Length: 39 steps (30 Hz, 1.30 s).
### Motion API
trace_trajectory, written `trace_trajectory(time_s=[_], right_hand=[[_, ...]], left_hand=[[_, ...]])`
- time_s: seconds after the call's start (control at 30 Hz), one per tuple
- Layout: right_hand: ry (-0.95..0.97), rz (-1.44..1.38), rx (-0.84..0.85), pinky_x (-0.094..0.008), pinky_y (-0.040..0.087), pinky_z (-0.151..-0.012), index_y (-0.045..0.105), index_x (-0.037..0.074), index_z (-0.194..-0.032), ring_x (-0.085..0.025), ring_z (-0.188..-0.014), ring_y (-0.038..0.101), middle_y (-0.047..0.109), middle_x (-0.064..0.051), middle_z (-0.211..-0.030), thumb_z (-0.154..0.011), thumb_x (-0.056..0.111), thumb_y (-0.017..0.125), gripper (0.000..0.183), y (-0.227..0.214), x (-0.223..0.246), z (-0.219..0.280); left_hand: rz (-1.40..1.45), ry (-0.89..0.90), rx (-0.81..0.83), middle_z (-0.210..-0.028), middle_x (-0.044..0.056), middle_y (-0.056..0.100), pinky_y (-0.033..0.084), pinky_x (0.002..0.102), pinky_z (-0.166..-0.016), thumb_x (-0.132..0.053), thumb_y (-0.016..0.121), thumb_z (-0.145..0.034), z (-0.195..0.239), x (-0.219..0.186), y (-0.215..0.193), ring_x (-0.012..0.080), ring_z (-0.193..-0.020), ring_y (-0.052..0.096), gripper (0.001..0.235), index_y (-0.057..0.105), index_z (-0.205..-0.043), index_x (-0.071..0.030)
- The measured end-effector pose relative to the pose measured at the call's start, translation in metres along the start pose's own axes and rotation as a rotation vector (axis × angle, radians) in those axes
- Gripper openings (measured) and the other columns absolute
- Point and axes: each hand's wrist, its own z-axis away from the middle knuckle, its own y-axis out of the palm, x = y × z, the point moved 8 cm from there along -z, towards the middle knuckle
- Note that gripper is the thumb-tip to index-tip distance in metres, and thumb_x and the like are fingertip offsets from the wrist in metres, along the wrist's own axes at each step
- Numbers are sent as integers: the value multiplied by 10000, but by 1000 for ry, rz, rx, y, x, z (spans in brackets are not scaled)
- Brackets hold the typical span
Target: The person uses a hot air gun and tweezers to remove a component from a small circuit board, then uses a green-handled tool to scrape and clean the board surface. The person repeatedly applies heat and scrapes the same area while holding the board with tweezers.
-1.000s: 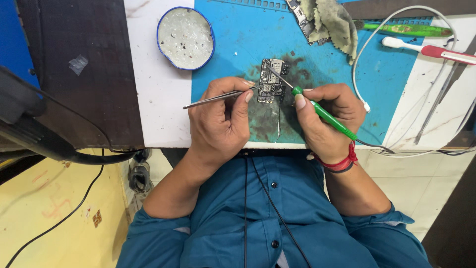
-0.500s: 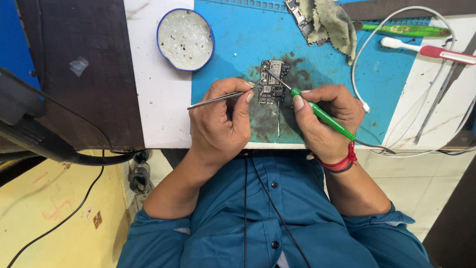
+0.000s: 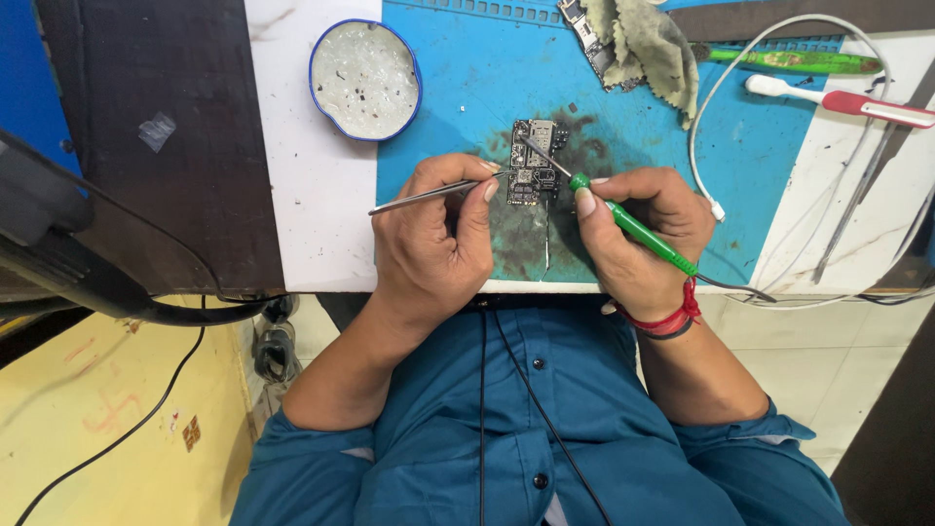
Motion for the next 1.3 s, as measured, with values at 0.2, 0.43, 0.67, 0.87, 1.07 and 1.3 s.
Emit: trace_trajectory(time_s=[0.2, 0.43, 0.67, 0.87, 1.07, 1.3], right_hand=[[-6, 2, 2, -179, 479, -672, 644, -19, -1085, -42, -759, 619, 697, -53, -909, -1005, -54, 750, 137, 0, 0, 0], [7, 11, -7, -182, 488, -686, 646, -16, -1085, -46, -772, 625, 699, -55, -929, -1007, -54, 751, 137, -1, -4, 2], [44, -79, -50, -216, 536, -723, 657, -13, -1183, -84, -798, 670, 741, -83, -1008, -1078, 29, 685, 117, -1, 4, 0], [-309, 434, 74, -356, 539, -824, 626, 2, -1260, -256, -907, 692, 736, -121, -1080, -962, 126, 795, 364, 22, 55, -12], [-397, 707, 100, -442, 469, -916, 556, 26, -1347, -349, -1042, 592, 643, -173, -1169, -901, 286, 900, 620, 39, 69, -14], [-453, 670, 140, -471, 433, -975, 593, 59, -1325, -353, -1110, 610, 657, -142, -1162, -841, 34, 751, 509, 39, 73, -10]], left_hand=[[13, -25, 5, -1026, 82, 710, 561, 280, -683, 20, 688, -1027, 0, 2, 1, 151, -753, 710, 122, 625, -1119, -29], [22, -26, 3, -1034, 81, 714, 566, 275, -691, 19, 684, -1030, 0, 1, 1, 147, -765, 714, 122, 622, -1123, -30], [8, -10, 6, -1028, 85, 714, 556, 278, -685, 15, 687, -1030, 0, 1, 0, 149, -748, 705, 120, 622, -1121, -30], [42, -62, -28, -1002, 67, 719, 545, 257, -649, -4, 691, -1032, 4, 4, -1, 108, -728, 688, 106, 631, -1117, -23], [346, -94, -92, -1131, 114, 711, 564, 203, -650, 1, 618, -1097, 11, 13, -3, 73, -780, 666, 128, 569, -1215, 13], [349, -51, -132, -1178, 136, 689, 561, 197, -635, 18, 596, -1103, 16, 16, -7, 59, -728, 642, 151, 542, -1244, 12]])
